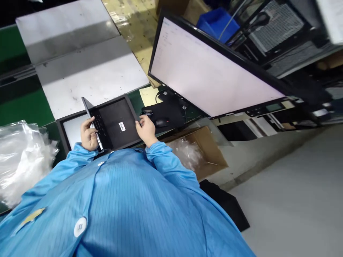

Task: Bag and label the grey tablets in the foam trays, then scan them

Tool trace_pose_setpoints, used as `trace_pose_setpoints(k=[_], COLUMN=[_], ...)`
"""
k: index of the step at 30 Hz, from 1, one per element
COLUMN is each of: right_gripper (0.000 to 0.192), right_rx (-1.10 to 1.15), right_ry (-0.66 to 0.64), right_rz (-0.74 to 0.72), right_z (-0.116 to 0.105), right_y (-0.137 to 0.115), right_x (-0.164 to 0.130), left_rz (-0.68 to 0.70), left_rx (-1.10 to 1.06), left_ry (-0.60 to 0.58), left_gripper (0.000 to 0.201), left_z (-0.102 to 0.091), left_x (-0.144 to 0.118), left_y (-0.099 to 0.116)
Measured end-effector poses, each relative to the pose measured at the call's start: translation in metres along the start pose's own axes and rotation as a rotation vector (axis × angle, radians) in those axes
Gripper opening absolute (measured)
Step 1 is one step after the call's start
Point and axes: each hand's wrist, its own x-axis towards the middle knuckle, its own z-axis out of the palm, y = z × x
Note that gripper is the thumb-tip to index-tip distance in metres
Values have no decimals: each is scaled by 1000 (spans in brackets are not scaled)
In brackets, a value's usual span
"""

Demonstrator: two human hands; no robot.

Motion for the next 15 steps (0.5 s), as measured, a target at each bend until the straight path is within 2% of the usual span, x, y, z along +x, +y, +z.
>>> trace_pose_setpoints(k=[3,5,7,9,12,13,15], right_gripper=[27,27,30,35,44,46,50], right_rx=[89,147,204,258,326,341,352], right_ry=[52,42,16,-9,-53,-71,-112], right_rz=[25,51,72,79,71,67,63], right_z=[-3,-1,1,1,-2,-4,-7], right_y=[22,31,36,38,40,41,43], right_x=[-3,-2,-1,0,-2,-3,-7], left_rz=[-96,-85,-48,-50,-166,-222,-311], left_rx=[90,109,105,119,192,218,230], left_ry=[-12,-56,-154,-356,-738,-827,-926], left_gripper=[66,70,69,61,54,54,55], left_z=[16,26,36,46,62,65,64], left_x=[-4,-2,4,9,12,11,7], left_y=[-4,-7,-7,-2,12,17,25])
